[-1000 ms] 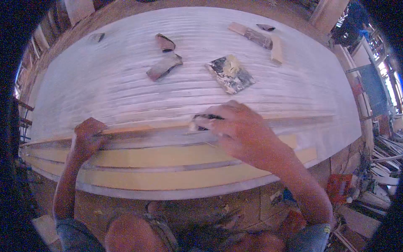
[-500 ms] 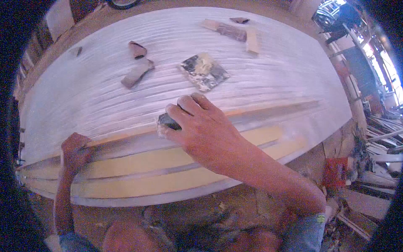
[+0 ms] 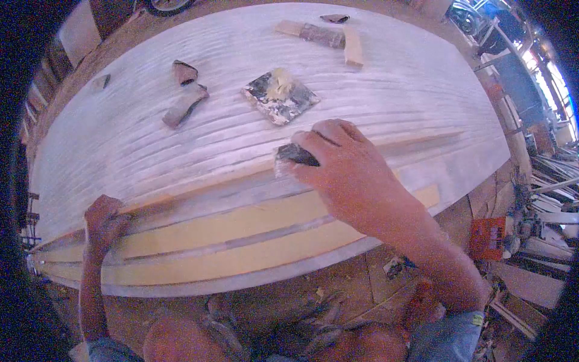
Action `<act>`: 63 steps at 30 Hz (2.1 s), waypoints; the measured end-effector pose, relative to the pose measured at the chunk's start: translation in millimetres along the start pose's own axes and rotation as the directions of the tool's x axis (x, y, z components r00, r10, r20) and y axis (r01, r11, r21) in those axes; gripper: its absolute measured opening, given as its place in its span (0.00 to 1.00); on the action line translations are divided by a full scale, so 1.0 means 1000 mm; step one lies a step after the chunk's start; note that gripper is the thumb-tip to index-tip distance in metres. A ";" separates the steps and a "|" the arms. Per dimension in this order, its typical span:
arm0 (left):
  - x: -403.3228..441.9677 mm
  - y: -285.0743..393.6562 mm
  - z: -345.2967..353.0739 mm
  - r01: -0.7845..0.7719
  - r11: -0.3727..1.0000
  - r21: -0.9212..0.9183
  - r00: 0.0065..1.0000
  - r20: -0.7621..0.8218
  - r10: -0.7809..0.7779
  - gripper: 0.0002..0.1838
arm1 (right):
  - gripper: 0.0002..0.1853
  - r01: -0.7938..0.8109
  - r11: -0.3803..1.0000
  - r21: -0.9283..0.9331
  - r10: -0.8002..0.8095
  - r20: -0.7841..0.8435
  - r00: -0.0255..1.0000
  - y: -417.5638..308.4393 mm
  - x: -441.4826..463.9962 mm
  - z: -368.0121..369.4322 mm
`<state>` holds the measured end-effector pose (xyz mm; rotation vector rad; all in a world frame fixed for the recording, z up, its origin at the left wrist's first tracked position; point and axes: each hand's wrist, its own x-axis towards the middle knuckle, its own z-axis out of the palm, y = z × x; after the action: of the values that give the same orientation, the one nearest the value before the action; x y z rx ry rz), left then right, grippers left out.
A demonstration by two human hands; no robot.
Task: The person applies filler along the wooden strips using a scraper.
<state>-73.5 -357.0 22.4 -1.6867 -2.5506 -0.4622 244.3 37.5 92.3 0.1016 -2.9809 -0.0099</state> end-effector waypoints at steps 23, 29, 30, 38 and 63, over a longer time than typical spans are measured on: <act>-0.001 0.000 0.003 0.012 0.996 -0.086 1.000 -0.028 -0.015 0.19 | 0.18 -0.114 0.993 -0.005 0.114 -0.056 0.992 0.012 -0.006 0.000; -0.002 -0.007 0.005 -0.008 1.000 -0.008 0.999 -0.053 0.008 0.18 | 0.18 0.034 0.997 0.067 -0.028 -0.086 0.996 -0.006 0.007 0.013; -0.002 -0.005 0.004 0.002 1.000 -0.030 0.999 -0.054 -0.003 0.18 | 0.18 0.036 0.997 0.073 -0.030 -0.084 0.996 -0.002 0.004 0.013; -0.003 -0.007 0.004 0.041 0.999 0.013 0.999 -0.028 -0.041 0.18 | 0.18 -0.054 0.998 0.020 0.054 -0.039 0.998 0.026 -0.023 0.001; -0.013 0.000 -0.018 0.010 0.999 0.036 1.000 0.001 -0.010 0.23 | 0.23 -0.314 0.911 0.266 0.367 -0.180 0.913 0.058 -0.059 -0.012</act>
<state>-70.0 -373.6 37.1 -1.6637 -2.5531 -0.4141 300.6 98.9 95.9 -0.3721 -2.7157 0.3673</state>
